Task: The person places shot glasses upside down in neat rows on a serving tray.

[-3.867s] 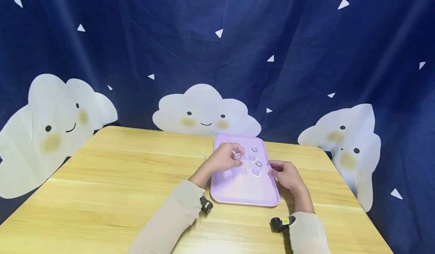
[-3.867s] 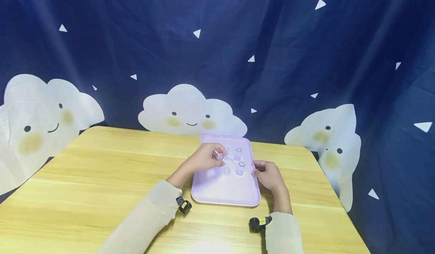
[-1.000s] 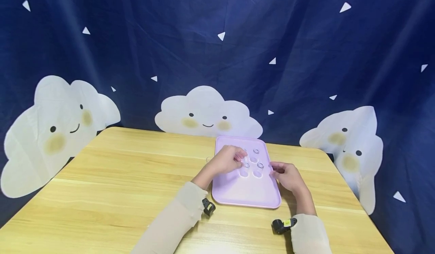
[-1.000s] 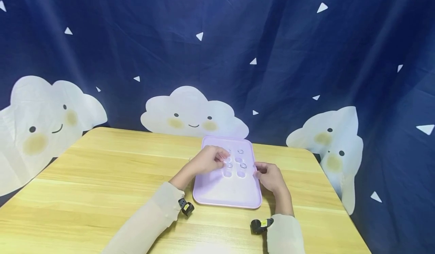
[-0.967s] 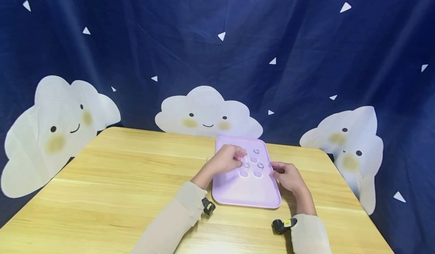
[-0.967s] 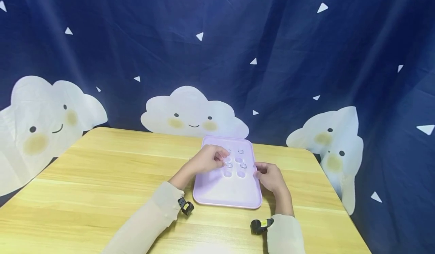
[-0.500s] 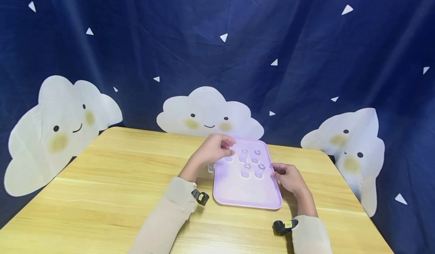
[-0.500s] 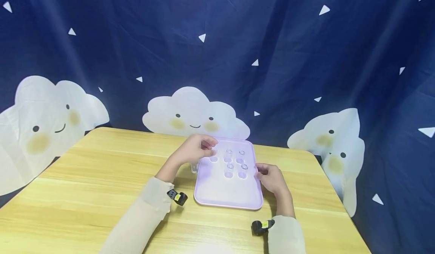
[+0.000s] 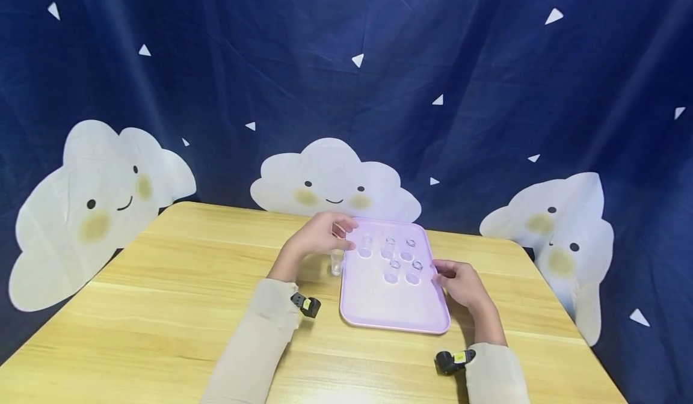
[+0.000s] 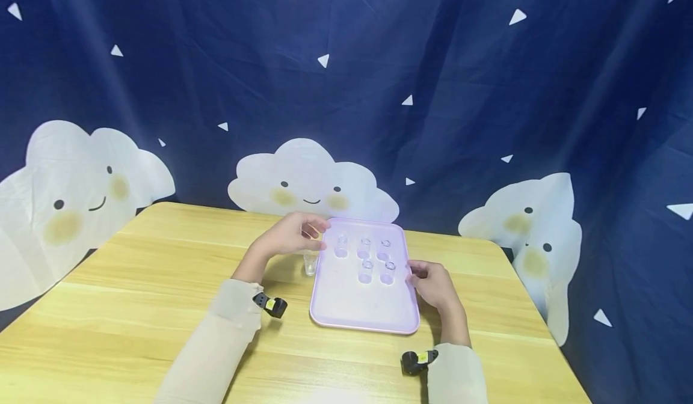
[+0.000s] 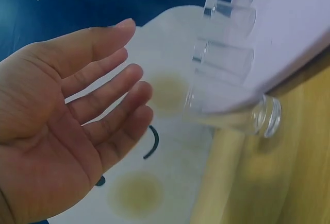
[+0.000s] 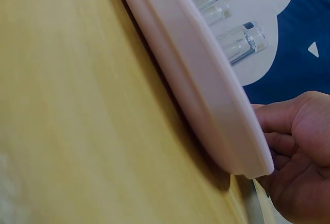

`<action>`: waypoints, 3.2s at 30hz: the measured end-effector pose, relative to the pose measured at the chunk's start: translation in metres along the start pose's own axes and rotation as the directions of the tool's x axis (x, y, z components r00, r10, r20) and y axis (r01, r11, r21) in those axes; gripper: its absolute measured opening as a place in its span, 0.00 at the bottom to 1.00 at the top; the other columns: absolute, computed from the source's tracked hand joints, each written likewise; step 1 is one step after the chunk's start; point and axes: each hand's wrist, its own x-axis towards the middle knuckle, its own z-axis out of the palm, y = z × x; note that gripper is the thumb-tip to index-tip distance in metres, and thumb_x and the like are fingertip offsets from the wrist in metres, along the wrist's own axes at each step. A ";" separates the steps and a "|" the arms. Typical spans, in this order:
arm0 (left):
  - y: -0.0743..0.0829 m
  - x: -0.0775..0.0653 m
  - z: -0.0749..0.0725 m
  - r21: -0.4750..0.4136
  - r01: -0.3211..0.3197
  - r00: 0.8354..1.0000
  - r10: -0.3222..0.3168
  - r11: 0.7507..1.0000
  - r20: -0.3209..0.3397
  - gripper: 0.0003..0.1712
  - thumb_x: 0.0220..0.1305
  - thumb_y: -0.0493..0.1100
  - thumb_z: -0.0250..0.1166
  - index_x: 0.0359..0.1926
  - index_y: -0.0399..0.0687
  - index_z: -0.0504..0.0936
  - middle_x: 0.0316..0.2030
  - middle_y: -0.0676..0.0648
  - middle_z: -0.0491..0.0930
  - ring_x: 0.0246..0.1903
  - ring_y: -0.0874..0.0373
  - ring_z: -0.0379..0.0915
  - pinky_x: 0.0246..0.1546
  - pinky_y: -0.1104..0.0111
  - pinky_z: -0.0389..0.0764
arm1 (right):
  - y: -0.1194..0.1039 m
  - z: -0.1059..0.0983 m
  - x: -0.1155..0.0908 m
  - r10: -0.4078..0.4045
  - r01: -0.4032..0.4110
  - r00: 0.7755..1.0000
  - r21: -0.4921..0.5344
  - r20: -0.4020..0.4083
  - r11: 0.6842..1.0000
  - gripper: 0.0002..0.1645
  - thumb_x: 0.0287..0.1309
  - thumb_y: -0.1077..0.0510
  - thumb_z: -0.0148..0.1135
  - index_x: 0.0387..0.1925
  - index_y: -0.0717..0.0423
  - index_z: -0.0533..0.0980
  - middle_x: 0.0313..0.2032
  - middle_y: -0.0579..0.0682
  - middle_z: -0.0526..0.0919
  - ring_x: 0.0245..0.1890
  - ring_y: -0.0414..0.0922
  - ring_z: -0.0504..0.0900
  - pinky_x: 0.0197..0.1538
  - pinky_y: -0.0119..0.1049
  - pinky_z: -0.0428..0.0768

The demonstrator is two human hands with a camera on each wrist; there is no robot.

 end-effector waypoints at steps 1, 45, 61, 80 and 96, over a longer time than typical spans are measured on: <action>-0.002 -0.001 -0.001 0.001 0.004 1.000 -0.004 1.000 0.008 0.26 0.56 0.36 0.77 0.56 0.39 0.83 0.49 0.39 0.85 0.47 0.48 0.82 0.49 0.64 0.83 | 0.000 0.000 0.000 0.001 -0.001 1.000 0.001 0.001 1.000 0.23 0.68 0.65 0.60 0.63 0.63 0.77 0.57 0.63 0.82 0.52 0.54 0.80 0.57 0.49 0.79; -0.047 -0.012 0.007 -0.006 0.179 0.942 -0.169 0.984 0.289 0.24 0.50 0.32 0.77 0.51 0.39 0.84 0.43 0.50 0.83 0.40 0.58 0.77 0.52 0.64 0.78 | 0.002 0.000 0.002 -0.001 0.001 1.000 0.003 0.001 1.000 0.23 0.67 0.66 0.61 0.62 0.63 0.78 0.56 0.62 0.83 0.52 0.54 0.80 0.56 0.50 0.79; -0.048 -0.011 0.009 0.026 0.213 0.941 -0.212 0.977 0.264 0.17 0.51 0.34 0.77 0.44 0.43 0.87 0.39 0.52 0.84 0.36 0.57 0.75 0.49 0.63 0.76 | 0.003 0.000 0.004 -0.013 0.013 1.000 0.011 0.001 1.000 0.23 0.67 0.66 0.60 0.63 0.64 0.77 0.56 0.63 0.83 0.52 0.54 0.80 0.56 0.49 0.79; -0.044 -0.013 0.001 -0.075 0.180 0.968 -0.164 0.981 0.189 0.26 0.51 0.38 0.77 0.53 0.36 0.84 0.40 0.47 0.83 0.36 0.55 0.80 0.36 0.65 0.82 | 0.004 0.000 0.003 -0.005 0.005 1.000 0.008 0.002 1.000 0.22 0.67 0.66 0.61 0.62 0.64 0.78 0.56 0.62 0.83 0.50 0.53 0.80 0.52 0.45 0.80; -0.032 -0.011 -0.005 -0.148 0.122 0.988 -0.105 0.981 0.116 0.23 0.51 0.35 0.72 0.51 0.34 0.84 0.44 0.43 0.84 0.41 0.52 0.80 0.39 0.63 0.84 | 0.003 0.000 0.003 -0.011 0.011 1.000 0.002 -0.001 1.000 0.22 0.68 0.66 0.61 0.62 0.64 0.77 0.56 0.63 0.83 0.51 0.53 0.80 0.55 0.47 0.80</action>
